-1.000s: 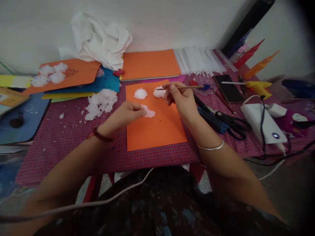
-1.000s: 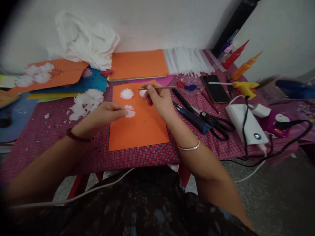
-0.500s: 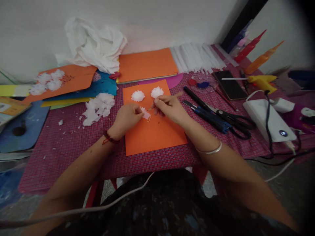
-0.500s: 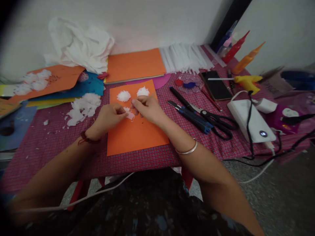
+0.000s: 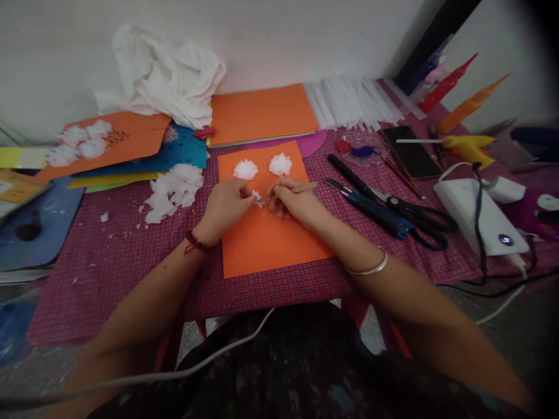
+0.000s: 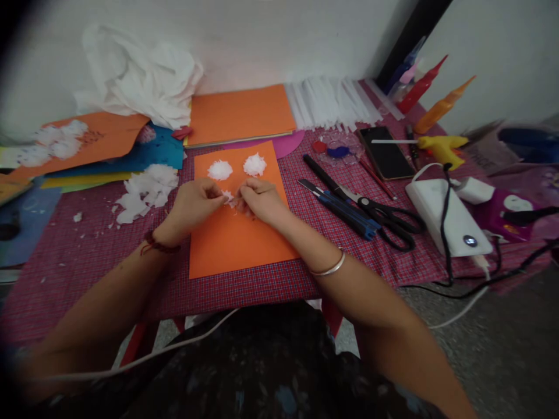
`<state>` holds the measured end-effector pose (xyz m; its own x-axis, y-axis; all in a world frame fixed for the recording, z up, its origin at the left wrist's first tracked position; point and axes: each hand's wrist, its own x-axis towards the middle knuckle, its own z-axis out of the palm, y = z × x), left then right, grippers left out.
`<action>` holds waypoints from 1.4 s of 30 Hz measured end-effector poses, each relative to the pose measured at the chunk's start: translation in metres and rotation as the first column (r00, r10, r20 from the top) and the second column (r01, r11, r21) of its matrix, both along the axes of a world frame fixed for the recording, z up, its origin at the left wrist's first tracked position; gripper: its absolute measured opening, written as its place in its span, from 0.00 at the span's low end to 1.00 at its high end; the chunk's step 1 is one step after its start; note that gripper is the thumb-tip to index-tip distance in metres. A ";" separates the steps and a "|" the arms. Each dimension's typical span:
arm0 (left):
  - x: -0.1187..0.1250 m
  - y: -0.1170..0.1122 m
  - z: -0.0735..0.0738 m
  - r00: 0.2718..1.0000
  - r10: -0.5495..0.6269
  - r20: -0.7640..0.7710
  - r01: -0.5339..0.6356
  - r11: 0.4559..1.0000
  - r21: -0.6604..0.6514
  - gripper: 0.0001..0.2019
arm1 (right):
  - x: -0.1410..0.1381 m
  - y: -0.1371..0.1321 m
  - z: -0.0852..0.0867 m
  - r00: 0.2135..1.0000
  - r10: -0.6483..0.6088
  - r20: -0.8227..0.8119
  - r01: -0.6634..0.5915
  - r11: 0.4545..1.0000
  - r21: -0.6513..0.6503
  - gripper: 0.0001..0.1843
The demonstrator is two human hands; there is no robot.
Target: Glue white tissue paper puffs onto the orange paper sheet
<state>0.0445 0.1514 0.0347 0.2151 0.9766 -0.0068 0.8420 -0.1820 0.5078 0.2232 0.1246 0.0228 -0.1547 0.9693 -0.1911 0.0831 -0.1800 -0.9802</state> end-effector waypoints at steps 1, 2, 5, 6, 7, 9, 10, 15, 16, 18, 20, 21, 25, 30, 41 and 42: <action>0.000 0.001 -0.001 1.000 -0.001 0.012 0.001 1.000 0.016 0.10 | 0.000 0.000 -0.001 1.000 0.000 0.002 0.000 1.000 0.013 0.10; -0.002 0.003 -0.001 0.999 -0.008 0.038 0.006 0.999 0.035 0.10 | -0.001 0.000 -0.002 1.000 -0.004 0.007 0.004 1.000 0.022 0.10; -0.009 0.008 -0.004 0.984 -0.018 0.178 -0.001 0.994 0.109 0.09 | -0.002 -0.001 -0.004 1.000 -0.017 0.027 0.016 0.999 0.035 0.10; -0.012 0.010 -0.005 0.975 -0.008 0.220 -0.021 0.991 0.130 0.09 | -0.003 -0.002 -0.004 0.999 -0.017 0.033 0.016 0.999 0.039 0.11; -0.016 0.011 -0.006 0.969 0.010 0.245 -0.046 0.989 0.141 0.09 | -0.003 -0.002 -0.005 0.999 -0.012 0.034 0.011 0.999 0.044 0.11; -0.024 0.013 -0.009 0.967 0.050 0.250 -0.086 0.987 0.135 0.09 | -0.004 -0.001 -0.006 1.000 0.001 0.030 -0.002 0.998 0.057 0.11; -0.027 0.013 -0.010 0.968 0.064 0.244 -0.096 0.988 0.121 0.10 | -0.004 -0.001 -0.006 1.000 0.007 0.028 -0.009 0.998 0.062 0.11; -0.031 0.011 -0.011 0.971 0.067 0.229 -0.083 0.995 0.062 0.10 | -0.005 -0.002 -0.005 0.999 0.026 0.040 -0.028 0.998 0.063 0.10; -0.030 0.010 -0.011 0.974 0.057 0.217 -0.070 0.996 0.055 0.09 | -0.005 -0.002 -0.004 0.999 0.025 0.045 -0.028 0.998 0.059 0.10; -0.029 0.009 -0.009 0.981 0.034 0.190 -0.043 0.998 0.045 0.08 | -0.005 -0.003 -0.003 0.998 0.025 0.053 -0.028 0.998 0.056 0.09; -0.028 0.009 -0.008 0.984 0.026 0.179 -0.034 0.999 0.040 0.09 | -0.004 -0.003 -0.002 0.998 0.018 0.056 -0.021 0.998 0.056 0.09; -0.028 0.008 -0.008 0.983 0.031 0.181 -0.038 0.999 0.036 0.09 | -0.003 -0.002 -0.002 0.999 0.009 0.053 -0.012 0.998 0.055 0.09; -0.032 0.009 -0.008 0.962 0.083 0.259 -0.083 0.996 -0.014 0.10 | 0.003 0.001 0.000 0.995 -0.098 0.017 0.097 0.995 0.029 0.09; -0.050 0.017 0.005 0.754 0.270 0.599 -0.086 0.944 -0.317 0.06 | 0.005 -0.001 0.001 0.998 -0.062 -0.030 0.063 0.997 0.034 0.10; -0.118 -0.023 0.010 0.971 0.095 0.218 -0.074 0.992 -0.106 0.10 | 0.004 -0.001 -0.006 0.994 -0.078 -0.072 0.080 0.996 0.027 0.08; -0.120 -0.026 0.010 0.980 0.088 0.179 -0.076 0.994 -0.074 0.10 | 0.004 0.000 -0.005 0.993 -0.090 -0.078 0.091 0.996 0.015 0.08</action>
<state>-0.0757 0.1257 0.0452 0.1383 0.9896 -0.0405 0.7452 -0.0771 0.6624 0.2276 0.1243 0.0177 -0.0797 0.9833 -0.1639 -0.0087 -0.1651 -0.9862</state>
